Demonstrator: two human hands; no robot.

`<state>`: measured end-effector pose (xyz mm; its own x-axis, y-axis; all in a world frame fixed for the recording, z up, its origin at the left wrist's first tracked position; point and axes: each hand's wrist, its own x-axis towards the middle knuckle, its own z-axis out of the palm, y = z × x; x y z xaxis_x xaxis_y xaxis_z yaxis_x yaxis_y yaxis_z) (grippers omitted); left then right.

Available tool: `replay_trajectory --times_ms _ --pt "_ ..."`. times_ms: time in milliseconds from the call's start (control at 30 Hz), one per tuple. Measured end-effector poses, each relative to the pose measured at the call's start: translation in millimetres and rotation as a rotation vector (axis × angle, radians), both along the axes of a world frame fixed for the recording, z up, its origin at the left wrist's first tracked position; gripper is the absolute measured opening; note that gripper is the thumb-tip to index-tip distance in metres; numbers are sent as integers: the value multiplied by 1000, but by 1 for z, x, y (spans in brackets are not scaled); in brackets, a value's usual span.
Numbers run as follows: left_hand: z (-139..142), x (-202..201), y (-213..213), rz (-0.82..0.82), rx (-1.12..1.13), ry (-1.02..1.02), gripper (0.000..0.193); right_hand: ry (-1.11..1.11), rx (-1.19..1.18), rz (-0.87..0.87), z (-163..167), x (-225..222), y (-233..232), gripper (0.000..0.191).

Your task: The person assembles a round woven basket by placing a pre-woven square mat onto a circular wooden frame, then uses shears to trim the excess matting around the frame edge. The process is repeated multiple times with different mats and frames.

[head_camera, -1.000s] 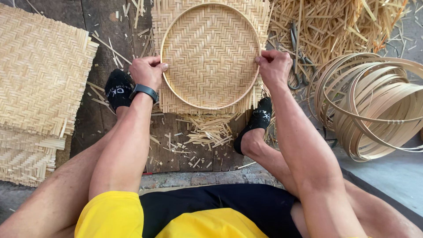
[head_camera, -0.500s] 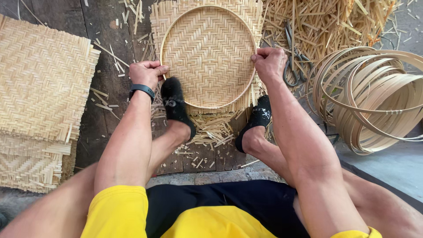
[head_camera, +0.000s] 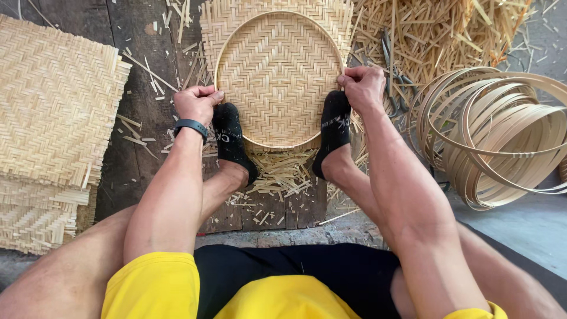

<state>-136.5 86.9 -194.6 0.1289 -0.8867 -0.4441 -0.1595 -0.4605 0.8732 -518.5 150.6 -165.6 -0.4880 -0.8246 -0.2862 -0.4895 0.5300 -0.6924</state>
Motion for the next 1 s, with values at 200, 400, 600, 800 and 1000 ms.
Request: replay_trajectory --times_ms 200,400,600,800,1000 --pt "-3 10 -8 5 127 213 24 -28 -19 29 -4 -1 3 20" --pt "-5 17 -19 -191 177 -10 21 194 -159 59 -7 14 7 16" --pt "-18 22 -11 -189 84 150 22 43 -51 18 8 6 -3 18" --pt "-18 22 -17 -148 130 99 22 42 -11 5 5 4 1 18" --pt "18 16 -36 -337 325 -283 30 309 -42 248 27 41 6 67"
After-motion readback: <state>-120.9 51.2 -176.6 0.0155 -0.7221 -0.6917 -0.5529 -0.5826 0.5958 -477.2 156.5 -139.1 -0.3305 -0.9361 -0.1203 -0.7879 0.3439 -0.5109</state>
